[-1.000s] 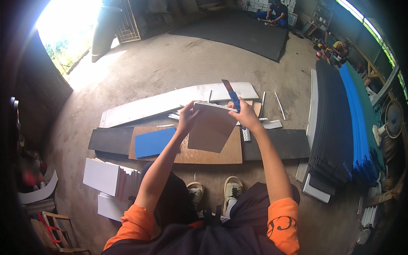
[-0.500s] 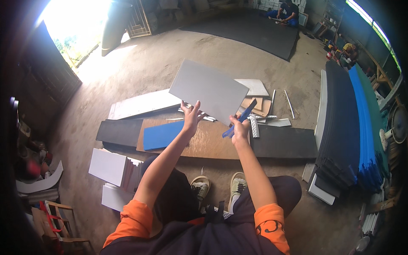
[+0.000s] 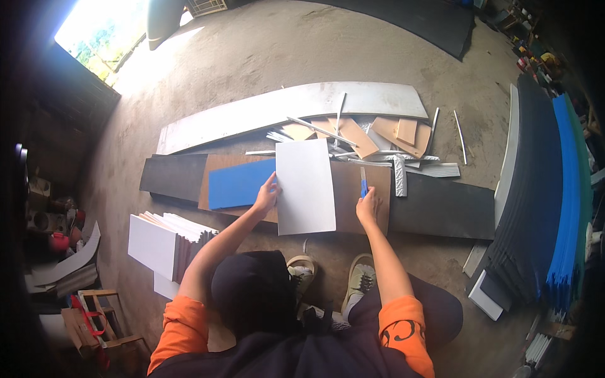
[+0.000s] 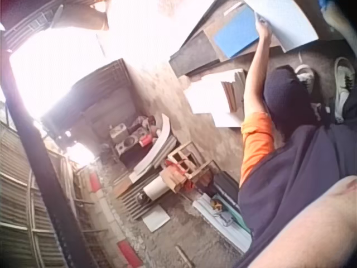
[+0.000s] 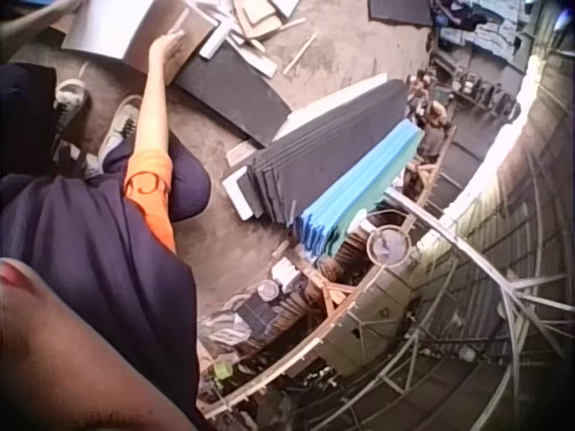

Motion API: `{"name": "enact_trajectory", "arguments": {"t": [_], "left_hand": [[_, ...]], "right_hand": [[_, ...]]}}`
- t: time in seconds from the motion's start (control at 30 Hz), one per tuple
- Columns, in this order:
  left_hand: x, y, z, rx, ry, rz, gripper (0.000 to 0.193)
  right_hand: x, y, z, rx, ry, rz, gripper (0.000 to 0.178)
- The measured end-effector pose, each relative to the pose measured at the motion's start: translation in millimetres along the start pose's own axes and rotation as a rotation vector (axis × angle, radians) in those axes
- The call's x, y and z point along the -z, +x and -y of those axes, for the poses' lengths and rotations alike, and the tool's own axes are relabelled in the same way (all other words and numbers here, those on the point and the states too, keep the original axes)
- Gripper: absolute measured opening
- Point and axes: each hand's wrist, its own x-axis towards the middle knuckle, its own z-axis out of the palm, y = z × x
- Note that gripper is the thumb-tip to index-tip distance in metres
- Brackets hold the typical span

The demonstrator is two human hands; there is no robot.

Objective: The person sits on the floor and uses a utility knife to cut blue and white rectangular sheets. They repeatedly align a blue sheet on a white sheet, cut along the edge, and stack the cut pieces.

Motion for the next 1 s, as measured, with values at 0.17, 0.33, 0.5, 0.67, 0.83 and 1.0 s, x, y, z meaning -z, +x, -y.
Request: {"name": "enact_trajectory", "arguments": {"t": [0.17,0.33,0.5,0.67,0.83,1.0], "left_hand": [[-30.5,-2.5,25.8,0.001,0.005,-0.101,0.057],[-26.6,-14.1,38.8,-0.058,-0.068,-0.355,0.037],[11.9,-46.4,60.4,0.075,-0.111,-0.769,0.037],[36.2,-51.1,99.0,0.206,-0.548,-0.804,0.054],[48.7,-50.4,95.4,0.209,-0.787,-0.707,0.065],[60.1,-43.8,94.5,0.176,-0.770,-0.749,0.058]], "right_hand": [[-27.5,12.7,-15.6,0.157,-0.030,-0.023,0.044],[-26.8,37.2,47.4,0.424,-0.071,-0.161,0.041],[-69.3,55.0,159.2,0.751,0.143,0.155,0.035],[-158.0,54.0,211.1,0.987,0.046,0.326,0.040],[-188.6,30.7,226.0,0.903,-0.130,0.385,0.042],[-183.6,42.9,211.1,0.540,0.082,0.708,0.036]]}}
